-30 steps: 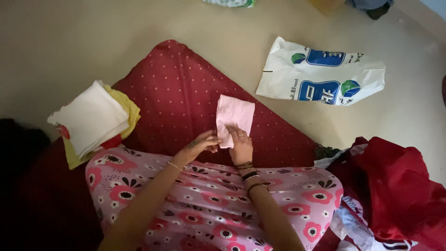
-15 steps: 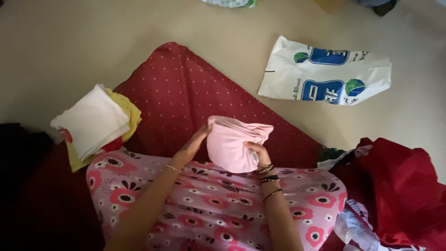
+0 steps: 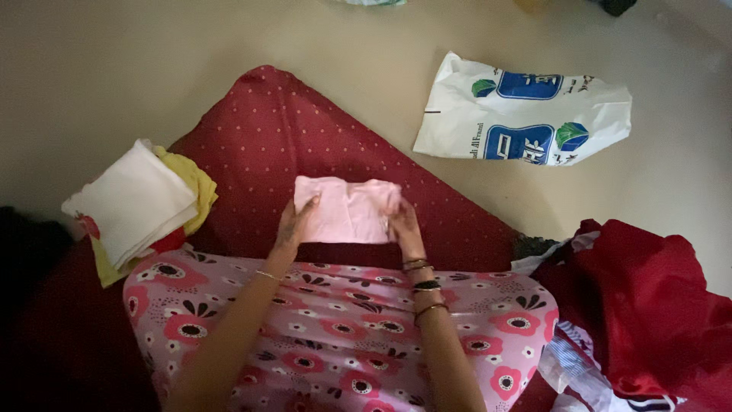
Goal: The person folds several clothing items, including a black and white garment, a red shirt, and a pink shirt, by hand on a bed.
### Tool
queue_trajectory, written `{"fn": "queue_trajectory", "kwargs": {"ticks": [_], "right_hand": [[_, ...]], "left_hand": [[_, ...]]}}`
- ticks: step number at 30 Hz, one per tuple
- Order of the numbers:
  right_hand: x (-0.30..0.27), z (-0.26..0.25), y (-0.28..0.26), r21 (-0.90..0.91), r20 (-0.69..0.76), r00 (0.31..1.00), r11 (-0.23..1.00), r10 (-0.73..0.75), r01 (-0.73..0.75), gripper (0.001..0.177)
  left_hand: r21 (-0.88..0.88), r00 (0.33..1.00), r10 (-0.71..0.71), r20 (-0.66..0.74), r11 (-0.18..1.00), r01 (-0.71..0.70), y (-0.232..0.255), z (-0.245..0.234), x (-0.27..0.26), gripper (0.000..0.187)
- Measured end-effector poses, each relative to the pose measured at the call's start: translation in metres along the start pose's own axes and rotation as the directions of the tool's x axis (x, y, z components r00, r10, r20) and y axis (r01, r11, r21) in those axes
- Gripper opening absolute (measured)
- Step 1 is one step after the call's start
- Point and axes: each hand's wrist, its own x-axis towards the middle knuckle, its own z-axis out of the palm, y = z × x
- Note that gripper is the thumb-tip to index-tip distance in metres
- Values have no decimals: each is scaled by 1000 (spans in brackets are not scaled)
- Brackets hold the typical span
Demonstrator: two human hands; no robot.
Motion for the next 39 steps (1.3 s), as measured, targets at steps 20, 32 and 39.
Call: {"fn": "queue_trajectory", "kwargs": {"ticks": [20,32,39], "right_hand": [[-46,51,-56,-924,-62,911,369,-408,103,63],[-44,72,-28,-927,303,920,148,-247,345,76],[-47,67,-31,-892,311,892,223,-328,393,73]], "left_hand": [[789,854,519,15,519,-329,21,13,-37,63],[823,797,543,265,303,-481,0,17,-25,82],[805,722,639,265,265,-531,-6,13,-25,80]]}}
